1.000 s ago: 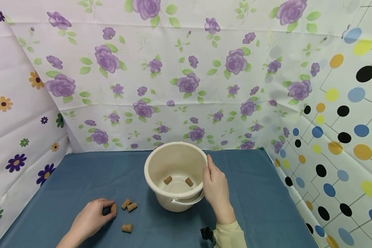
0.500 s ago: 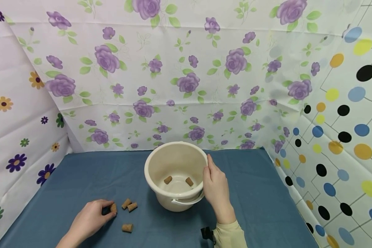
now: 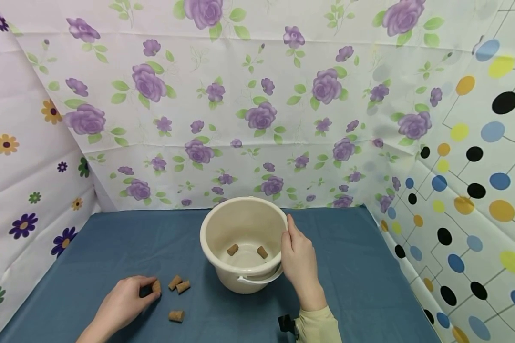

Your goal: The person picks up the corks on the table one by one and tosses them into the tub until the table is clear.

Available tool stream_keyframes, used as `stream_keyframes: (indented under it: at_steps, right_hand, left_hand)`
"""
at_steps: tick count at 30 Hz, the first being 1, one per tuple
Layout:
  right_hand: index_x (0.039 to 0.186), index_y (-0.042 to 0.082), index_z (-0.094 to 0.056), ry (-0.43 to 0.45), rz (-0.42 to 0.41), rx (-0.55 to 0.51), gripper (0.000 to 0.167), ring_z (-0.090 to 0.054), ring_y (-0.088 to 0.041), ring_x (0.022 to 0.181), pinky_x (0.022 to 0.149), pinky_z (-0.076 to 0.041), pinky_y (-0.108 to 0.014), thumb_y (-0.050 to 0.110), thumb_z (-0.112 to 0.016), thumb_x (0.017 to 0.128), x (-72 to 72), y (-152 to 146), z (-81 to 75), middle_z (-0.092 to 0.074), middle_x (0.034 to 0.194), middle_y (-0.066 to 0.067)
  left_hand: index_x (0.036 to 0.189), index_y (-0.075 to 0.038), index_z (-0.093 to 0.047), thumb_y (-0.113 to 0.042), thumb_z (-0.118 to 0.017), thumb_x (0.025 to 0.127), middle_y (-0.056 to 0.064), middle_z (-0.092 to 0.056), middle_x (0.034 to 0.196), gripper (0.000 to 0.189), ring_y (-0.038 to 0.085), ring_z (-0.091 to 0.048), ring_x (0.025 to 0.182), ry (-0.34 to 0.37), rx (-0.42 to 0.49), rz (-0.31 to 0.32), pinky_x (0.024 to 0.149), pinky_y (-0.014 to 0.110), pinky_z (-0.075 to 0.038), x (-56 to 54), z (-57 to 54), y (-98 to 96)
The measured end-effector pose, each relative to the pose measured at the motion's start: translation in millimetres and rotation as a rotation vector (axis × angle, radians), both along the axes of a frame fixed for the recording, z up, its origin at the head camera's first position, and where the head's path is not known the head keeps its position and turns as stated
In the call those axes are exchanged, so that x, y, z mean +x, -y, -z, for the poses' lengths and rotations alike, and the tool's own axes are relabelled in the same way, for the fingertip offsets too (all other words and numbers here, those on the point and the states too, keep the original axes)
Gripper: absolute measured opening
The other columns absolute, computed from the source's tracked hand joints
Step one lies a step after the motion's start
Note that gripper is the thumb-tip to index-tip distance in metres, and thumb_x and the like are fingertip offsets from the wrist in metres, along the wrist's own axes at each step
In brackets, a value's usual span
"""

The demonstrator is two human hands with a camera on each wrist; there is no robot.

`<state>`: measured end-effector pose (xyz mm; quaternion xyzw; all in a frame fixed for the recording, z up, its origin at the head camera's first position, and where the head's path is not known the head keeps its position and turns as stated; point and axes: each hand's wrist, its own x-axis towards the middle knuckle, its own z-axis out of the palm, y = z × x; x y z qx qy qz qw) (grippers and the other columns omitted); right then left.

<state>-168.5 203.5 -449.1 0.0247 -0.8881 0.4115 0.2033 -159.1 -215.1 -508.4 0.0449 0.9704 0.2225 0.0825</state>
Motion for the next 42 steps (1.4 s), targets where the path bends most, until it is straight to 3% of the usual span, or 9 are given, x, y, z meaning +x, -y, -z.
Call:
stream_keyframes:
  at_steps: [15,29,35,40,42]
  right_hand:
    - [0.164,0.008,-0.044,0.001,-0.010,-0.003,0.049,-0.053,-0.039,0.142,0.108,-0.049,-0.060,0.024,-0.043,0.117,-0.5,0,-0.2,-0.051,0.159,-0.019]
    - [0.164,0.008,-0.043,0.004,-0.015,0.000,0.050,-0.054,-0.039,0.142,0.108,-0.049,-0.060,0.025,-0.042,0.117,-0.2,0,-0.5,-0.052,0.158,-0.020]
    - [0.164,0.007,-0.044,0.002,-0.014,0.006,0.050,-0.054,-0.040,0.142,0.108,-0.049,-0.061,0.025,-0.042,0.117,-0.1,-1,-0.4,-0.052,0.158,-0.020]
    - [0.164,0.008,-0.044,0.008,-0.014,0.009,0.050,-0.054,-0.039,0.141,0.107,-0.050,-0.060,0.025,-0.042,0.117,-0.3,-2,0.5,-0.052,0.158,-0.019]
    - [0.164,0.007,-0.044,0.007,-0.012,0.008,0.050,-0.054,-0.039,0.141,0.107,-0.050,-0.060,0.025,-0.042,0.117,-0.2,-2,0.3,-0.052,0.158,-0.020]
  left_hand:
    - [0.124,-0.004,-0.080,-0.031,-0.088,0.090,0.015,-0.075,0.116,0.044,0.040,-0.070,0.106,-0.006,-0.008,-0.012,0.085,0.060,-0.057,-0.5,-2.5,-0.8]
    - [0.127,-0.008,-0.080,-0.028,-0.085,0.093,0.013,-0.075,0.121,0.040,0.036,-0.070,0.107,-0.130,0.081,-0.008,0.082,0.055,-0.059,4.9,-10.0,-6.2]
    - [0.128,-0.007,-0.079,-0.029,-0.084,0.094,0.015,-0.074,0.123,0.041,0.037,-0.070,0.106,-0.185,0.113,-0.011,0.066,0.043,-0.059,5.5,-16.6,-17.1]
    - [0.130,-0.006,-0.078,-0.029,-0.085,0.094,0.017,-0.073,0.127,0.043,0.027,-0.068,0.086,-0.210,0.144,-0.021,0.052,0.037,-0.048,6.8,-22.3,-26.2]
    - [0.131,-0.007,-0.078,-0.028,-0.085,0.094,0.016,-0.073,0.128,0.043,0.027,-0.068,0.085,-0.225,0.159,-0.022,0.049,0.037,-0.045,7.1,-24.8,-29.1]
